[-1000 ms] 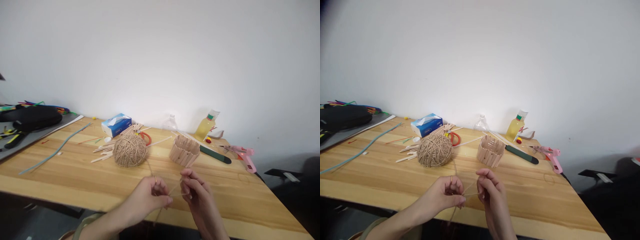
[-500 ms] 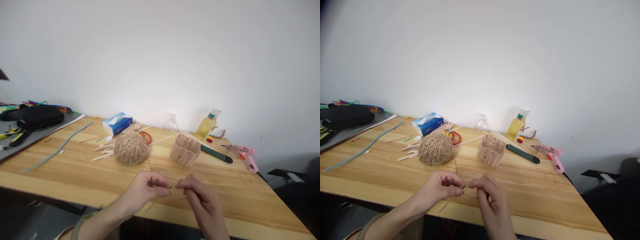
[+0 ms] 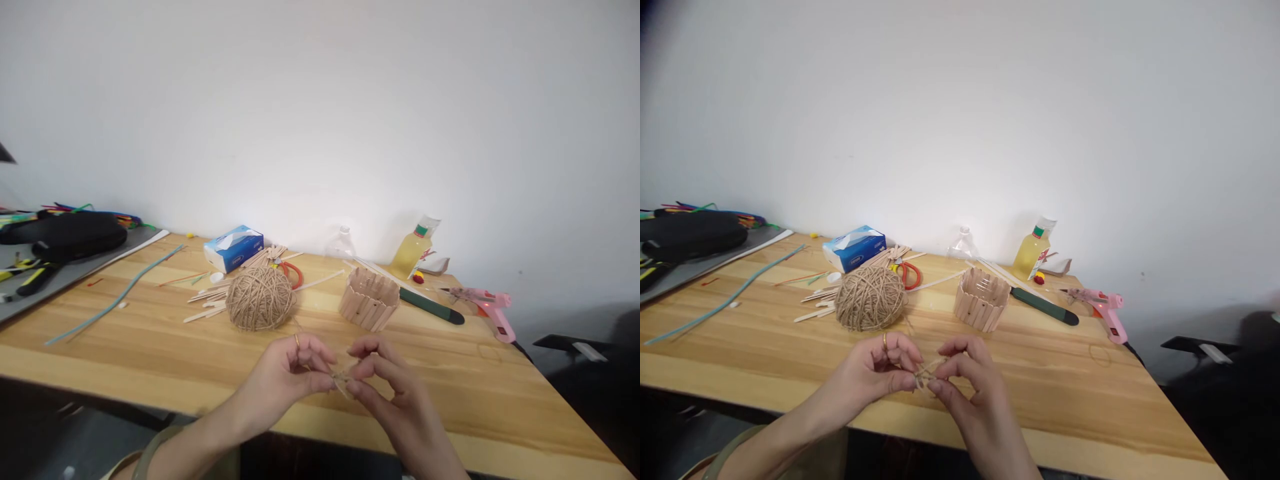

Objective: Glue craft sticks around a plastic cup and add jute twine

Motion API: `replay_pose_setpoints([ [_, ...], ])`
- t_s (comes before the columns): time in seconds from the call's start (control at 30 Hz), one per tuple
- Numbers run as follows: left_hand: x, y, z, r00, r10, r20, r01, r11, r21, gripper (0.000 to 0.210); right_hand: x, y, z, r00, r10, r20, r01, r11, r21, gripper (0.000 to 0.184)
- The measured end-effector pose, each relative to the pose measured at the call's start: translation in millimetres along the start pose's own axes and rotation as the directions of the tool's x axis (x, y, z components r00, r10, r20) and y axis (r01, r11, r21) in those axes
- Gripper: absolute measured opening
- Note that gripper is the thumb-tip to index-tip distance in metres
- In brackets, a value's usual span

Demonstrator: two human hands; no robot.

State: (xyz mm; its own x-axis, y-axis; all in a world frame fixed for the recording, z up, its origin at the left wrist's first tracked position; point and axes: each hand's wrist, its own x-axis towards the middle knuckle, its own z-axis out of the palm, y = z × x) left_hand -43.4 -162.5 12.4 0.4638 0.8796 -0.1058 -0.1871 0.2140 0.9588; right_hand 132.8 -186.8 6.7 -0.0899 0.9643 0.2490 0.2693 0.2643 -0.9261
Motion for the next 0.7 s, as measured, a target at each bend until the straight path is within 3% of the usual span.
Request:
replay_pose_setpoints([
  [0.1,-2.4,2.3,-0.2,1.0,-0.003,0.013,0.003,0.999,0.052,0.028,4.4,5.8,-1.1,0.99,0.128,-0.064,-0.093,0.916,0.389,0.021],
  [0.17,-3.4,3.2,-0.3,1.0,0.013,0.013,-0.014,0.997,0.076,0.028,8.0,10.0,0.4,0.97,0.214,-0.118,-0.095,0.776,0.624,0.022],
  [0.23,-3.7,4.2,-1.1,0.999,0.035,0.014,-0.037,0.995,0.091,0.026,10.8,12.0,1.4,0.95,0.286,-0.123,-0.102,0.657,0.747,0.02],
  [0.37,-3.5,5.7,-7.0,0.997,0.06,-0.041,-0.054,0.99,0.134,0.023,14.1,10.6,-4.4,0.94,0.34,-0.03,-0.196,0.61,0.768,0.015],
  [0.47,-1.2,4.8,-16.3,0.996,0.046,-0.075,-0.031,0.979,0.201,0.021,20.3,10.2,-10.7,0.922,0.357,0.15,-0.344,0.576,0.742,0.017],
  [0.53,2.7,2.8,-24.1,0.997,0.024,-0.071,-0.006,0.971,0.24,0.021,29.0,11.2,-11.6,0.887,0.362,0.287,-0.441,0.474,0.762,0.018],
  [0.6,8.7,0.4,-31.8,0.997,0.031,-0.073,-0.009,0.959,0.285,0.022,40.7,12.2,-10.0,0.856,0.36,0.371,-0.484,0.31,0.818,0.017],
  [0.7,18.7,-1.8,-41.2,0.99,0.104,-0.091,-0.065,0.933,0.354,0.021,58.3,11.1,-6.8,0.867,0.364,0.341,-0.398,0.092,0.913,0.018],
])
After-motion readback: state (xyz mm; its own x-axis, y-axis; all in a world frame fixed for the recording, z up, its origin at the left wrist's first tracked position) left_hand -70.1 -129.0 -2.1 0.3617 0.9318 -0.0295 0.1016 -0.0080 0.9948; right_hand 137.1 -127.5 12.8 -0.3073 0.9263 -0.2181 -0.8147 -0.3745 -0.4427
